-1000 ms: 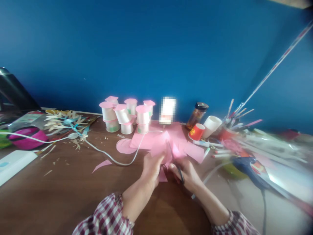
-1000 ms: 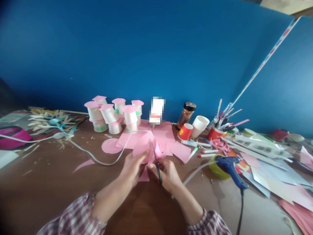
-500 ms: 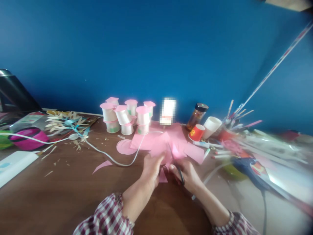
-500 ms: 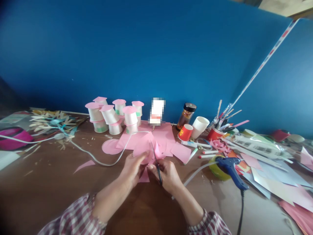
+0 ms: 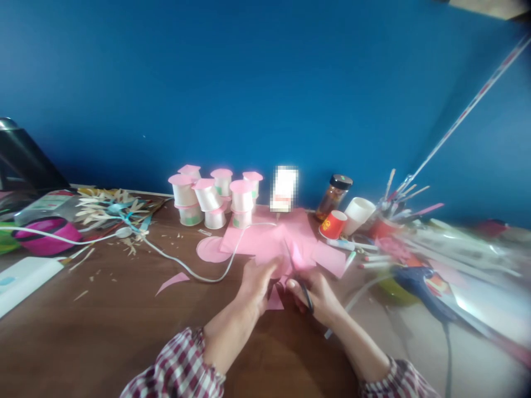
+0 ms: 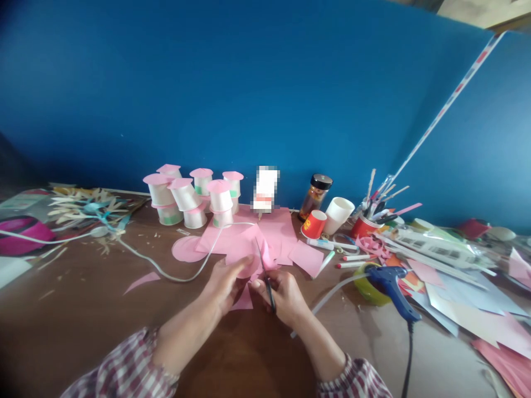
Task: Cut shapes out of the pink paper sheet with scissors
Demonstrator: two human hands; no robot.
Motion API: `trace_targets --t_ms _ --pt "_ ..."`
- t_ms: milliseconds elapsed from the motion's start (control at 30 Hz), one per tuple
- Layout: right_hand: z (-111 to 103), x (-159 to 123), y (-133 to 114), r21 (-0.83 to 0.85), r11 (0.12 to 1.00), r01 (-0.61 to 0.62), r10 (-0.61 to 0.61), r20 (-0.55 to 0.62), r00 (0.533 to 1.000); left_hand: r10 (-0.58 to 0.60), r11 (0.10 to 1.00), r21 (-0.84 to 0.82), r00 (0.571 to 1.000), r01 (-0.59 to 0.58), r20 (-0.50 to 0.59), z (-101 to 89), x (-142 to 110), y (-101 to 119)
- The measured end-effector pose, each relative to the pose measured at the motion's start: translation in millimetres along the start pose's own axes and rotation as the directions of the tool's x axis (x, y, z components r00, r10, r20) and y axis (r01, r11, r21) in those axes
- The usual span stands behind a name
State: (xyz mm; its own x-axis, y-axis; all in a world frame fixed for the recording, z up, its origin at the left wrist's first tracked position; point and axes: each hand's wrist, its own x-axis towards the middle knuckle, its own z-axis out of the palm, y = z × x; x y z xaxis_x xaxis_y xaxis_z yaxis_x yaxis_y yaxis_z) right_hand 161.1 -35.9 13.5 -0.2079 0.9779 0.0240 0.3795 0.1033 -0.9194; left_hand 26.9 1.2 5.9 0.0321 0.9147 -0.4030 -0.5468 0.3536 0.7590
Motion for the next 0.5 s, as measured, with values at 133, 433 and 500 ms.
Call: trace_targets --t_ms 133,433,500 --pt "-0.1 0.0 -0.3 0.022 1.0 0.004 -0.004 0.0 1.0 0.008 1.0 -0.012 1.0 -0.007 0.017 2.1 -3.4 2.1" --pt "-2.0 -0.5 3.8 -0.001 1.0 0.013 -0.013 -0.013 1.0 0.03 0.999 -0.017 0.999 -0.029 0.027 1.8 -3.2 1.6" --pt "-2.2 -0.3 3.5 0.003 1.0 0.014 -0.014 -0.014 1.0 0.033 0.999 -0.019 0.999 -0.032 0.025 1.3 -2.6 1.1"
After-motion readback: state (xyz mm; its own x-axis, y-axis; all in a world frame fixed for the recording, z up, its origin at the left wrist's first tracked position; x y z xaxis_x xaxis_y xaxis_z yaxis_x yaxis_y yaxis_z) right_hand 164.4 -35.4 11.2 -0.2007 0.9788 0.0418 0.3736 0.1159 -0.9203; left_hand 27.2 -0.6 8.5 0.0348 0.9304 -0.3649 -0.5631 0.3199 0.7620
